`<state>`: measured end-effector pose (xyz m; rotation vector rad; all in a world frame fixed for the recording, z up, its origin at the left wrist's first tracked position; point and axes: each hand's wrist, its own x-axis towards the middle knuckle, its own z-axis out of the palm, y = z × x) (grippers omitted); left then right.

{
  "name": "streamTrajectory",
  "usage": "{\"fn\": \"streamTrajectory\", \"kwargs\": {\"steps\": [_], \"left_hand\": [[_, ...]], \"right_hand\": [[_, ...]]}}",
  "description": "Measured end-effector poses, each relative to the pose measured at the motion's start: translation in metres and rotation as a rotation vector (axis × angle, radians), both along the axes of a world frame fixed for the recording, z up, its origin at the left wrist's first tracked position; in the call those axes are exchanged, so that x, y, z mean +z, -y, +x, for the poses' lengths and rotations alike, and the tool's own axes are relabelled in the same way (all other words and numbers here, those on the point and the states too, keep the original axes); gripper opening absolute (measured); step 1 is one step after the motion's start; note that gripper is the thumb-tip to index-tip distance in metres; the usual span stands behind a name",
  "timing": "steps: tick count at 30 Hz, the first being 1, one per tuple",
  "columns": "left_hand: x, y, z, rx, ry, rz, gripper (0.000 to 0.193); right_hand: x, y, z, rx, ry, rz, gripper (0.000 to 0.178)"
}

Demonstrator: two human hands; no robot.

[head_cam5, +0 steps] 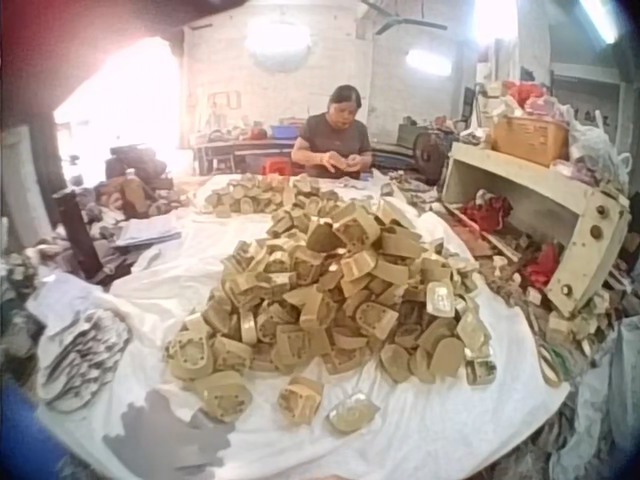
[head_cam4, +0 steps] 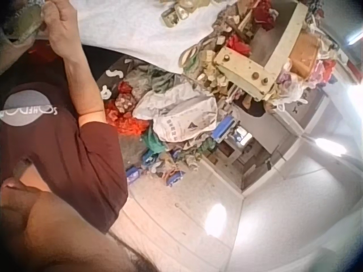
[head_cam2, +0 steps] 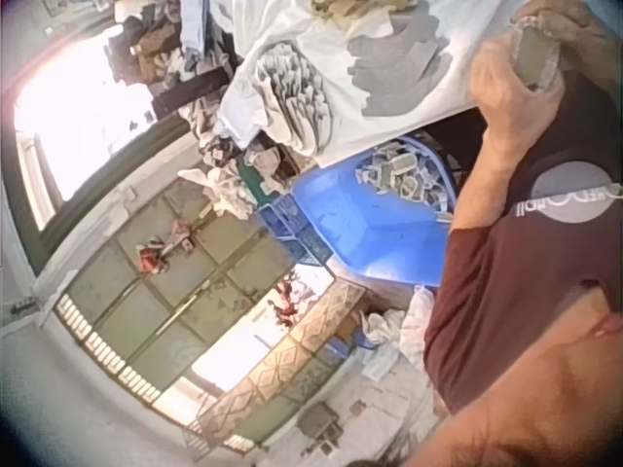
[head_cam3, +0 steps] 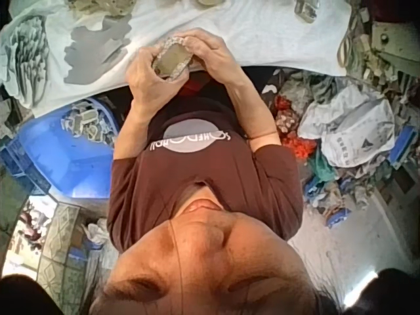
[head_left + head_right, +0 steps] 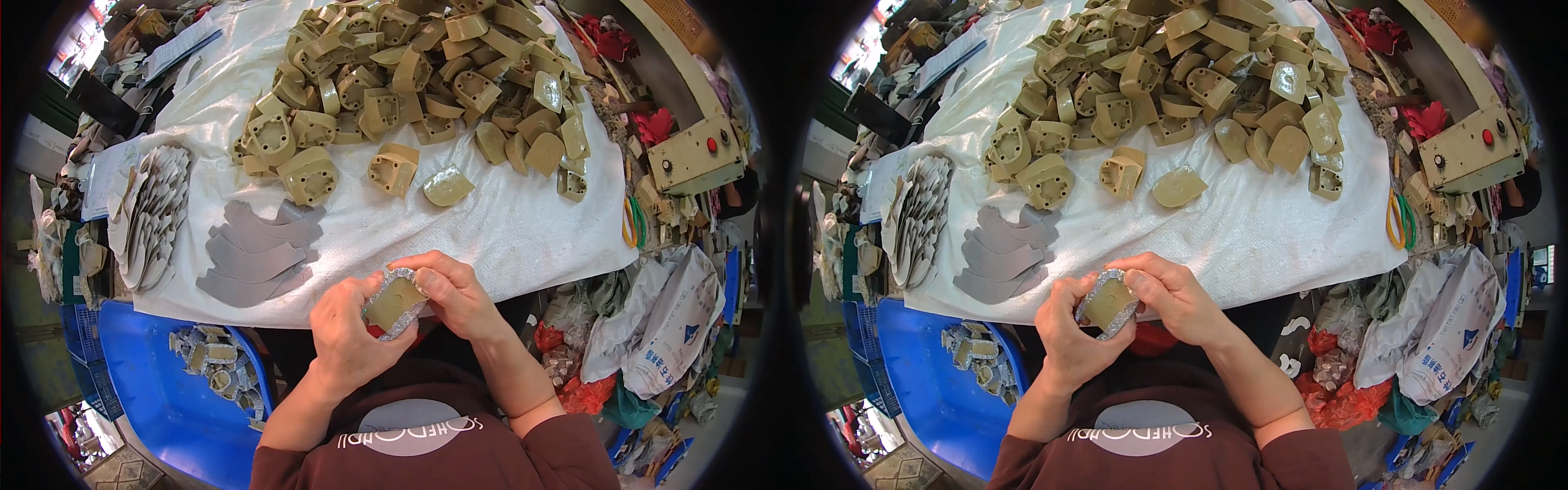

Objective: The person repeatedly picks a beige plastic housing and a gray curved rubber pad from a table, presses the pad onto the housing, and places the assembled unit into a blue bin. The process is repeated continuously throughout the clip.

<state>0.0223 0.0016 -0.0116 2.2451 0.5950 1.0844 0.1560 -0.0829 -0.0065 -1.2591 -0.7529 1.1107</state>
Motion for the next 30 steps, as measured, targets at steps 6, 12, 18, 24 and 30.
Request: {"fn": "streamTrajectory", "kwargs": {"steps": [6, 12, 18, 24, 30], "left_hand": [[-0.004, 0.007, 0.007, 0.147, -0.044, 0.138, 0.055], [0.000, 0.002, 0.004, 0.137, -0.048, 0.189, 0.053], [-0.009, -0.006, -0.019, 0.149, -0.028, 0.135, 0.055], [-0.032, -0.023, -0.121, 0.442, -0.051, 0.035, 0.057], [-0.072, -0.029, -0.220, 1.118, -0.436, 0.069, 0.053]], "right_hand": [[-0.002, -0.005, -0.016, -0.153, 0.284, -0.002, 0.026], [-0.012, -0.001, -0.015, -0.084, -0.111, 0.041, 0.026], [-0.009, -0.017, -0.019, 0.001, 0.473, 0.220, 0.031], [-0.002, -0.065, -0.023, -0.016, 0.892, 0.386, 0.024], [-0.001, -0.095, -0.041, 0.077, 1.142, 0.365, 0.018]]}}
